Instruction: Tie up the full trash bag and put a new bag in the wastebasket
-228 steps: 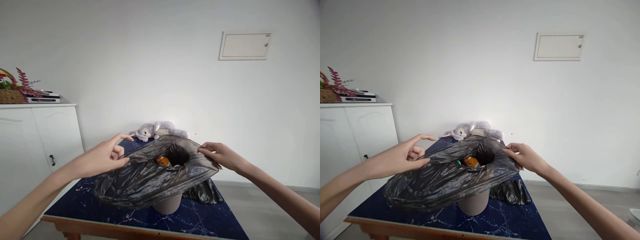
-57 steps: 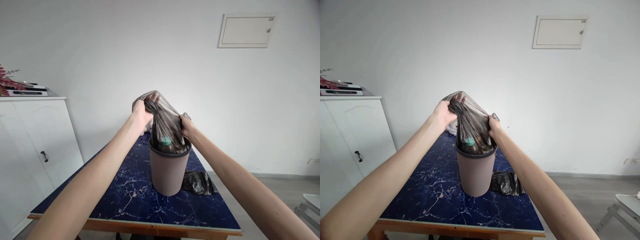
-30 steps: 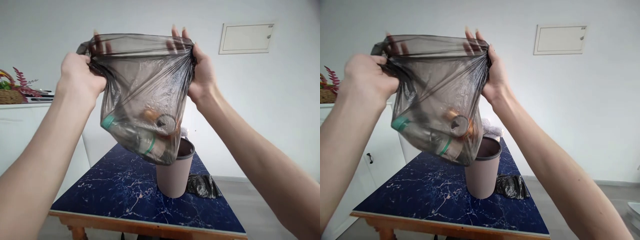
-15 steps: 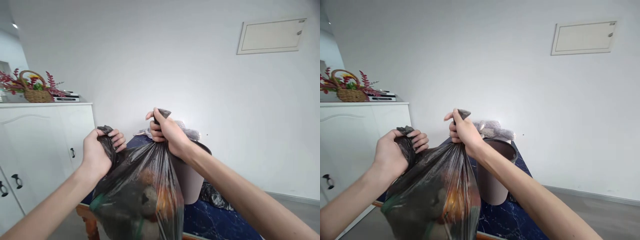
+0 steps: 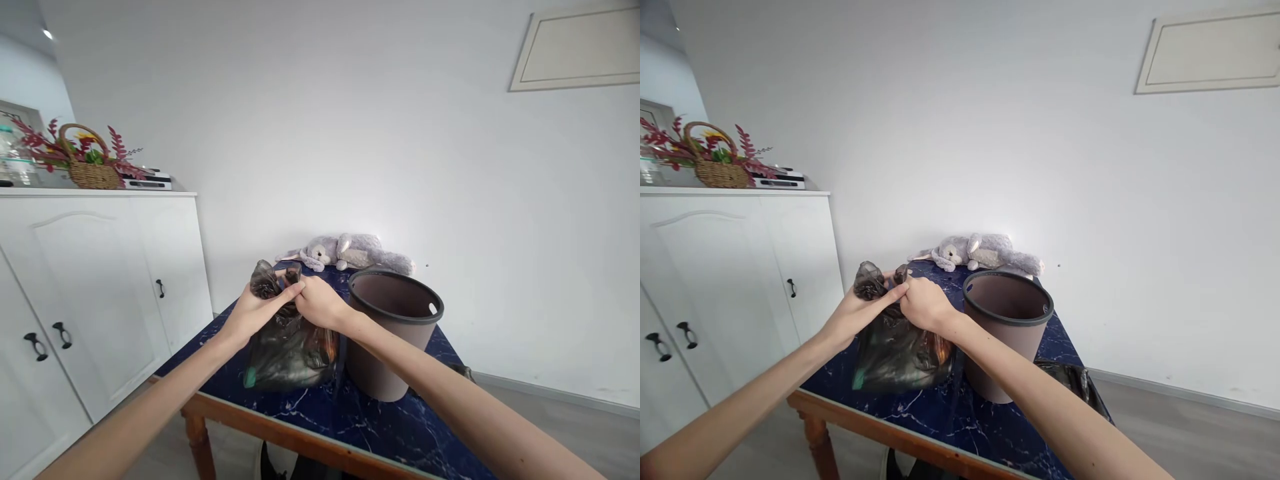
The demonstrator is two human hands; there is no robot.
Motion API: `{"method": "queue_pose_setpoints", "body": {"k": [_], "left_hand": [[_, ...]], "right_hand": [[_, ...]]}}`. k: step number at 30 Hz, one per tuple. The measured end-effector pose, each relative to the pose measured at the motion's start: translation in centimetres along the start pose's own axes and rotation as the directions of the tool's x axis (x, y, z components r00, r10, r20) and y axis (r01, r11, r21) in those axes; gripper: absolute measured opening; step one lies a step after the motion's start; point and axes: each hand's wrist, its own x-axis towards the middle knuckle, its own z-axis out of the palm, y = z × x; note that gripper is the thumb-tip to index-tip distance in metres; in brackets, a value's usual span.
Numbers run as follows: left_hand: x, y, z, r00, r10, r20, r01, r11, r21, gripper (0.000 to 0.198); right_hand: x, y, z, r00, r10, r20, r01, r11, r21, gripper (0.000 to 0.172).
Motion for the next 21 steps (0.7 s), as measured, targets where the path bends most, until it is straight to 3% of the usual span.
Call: {"method": "queue_pose_setpoints", "body": {"k": [6,9,12,14,17,19,21], "left_hand": [[-0.6,-2.7,0.9,0.981,-0.054,-0.189,0.031,0.992,-0.121,0.047],[-0.3,-3.4,0.7,0.951,-0.125,-0.284,0.063,0.974,-0.217,0.052],[-0.1,-3.7,0.0,0.906,-0.245,-0.345,0.15,0.948,-0.281,0.061],[-0.3,-3.8,-0.4,0.895,-0.28,-0.347,0.179,0.939,-0.295,0.067],[-1.1,-3.9,-0.5,0.891,-0.314,-0.327,0.228,0.934,-0.274,0.073],[-1.8,-3.9,-0.5,0.913,-0.309,-0.268,0.25,0.94,-0.232,0.073],[-2.4,-4.1,-0.4,0.948,-0.265,-0.175,0.232,0.955,-0.186,0.067]], "right_hand": [[-0.7,1.6,1.4,0.985,-0.119,0.128,0.129,0.989,-0.075,0.019],[-1.8,2.5,1.3,0.984,-0.135,0.12,0.132,0.991,0.032,0.025],[-3.1,3.8,1.4,0.988,-0.079,0.135,0.045,0.97,0.241,0.039],[-4.0,4.7,1.8,0.991,-0.049,0.124,-0.006,0.912,0.409,0.044],[-4.8,5.7,2.8,0.999,0.01,0.03,-0.027,0.748,0.663,0.046],[-4.8,6.1,3.5,0.994,0.1,-0.046,-0.029,0.639,0.769,0.048],[-4.4,6.4,4.0,0.977,0.191,-0.097,-0.036,0.593,0.804,0.051]]}}
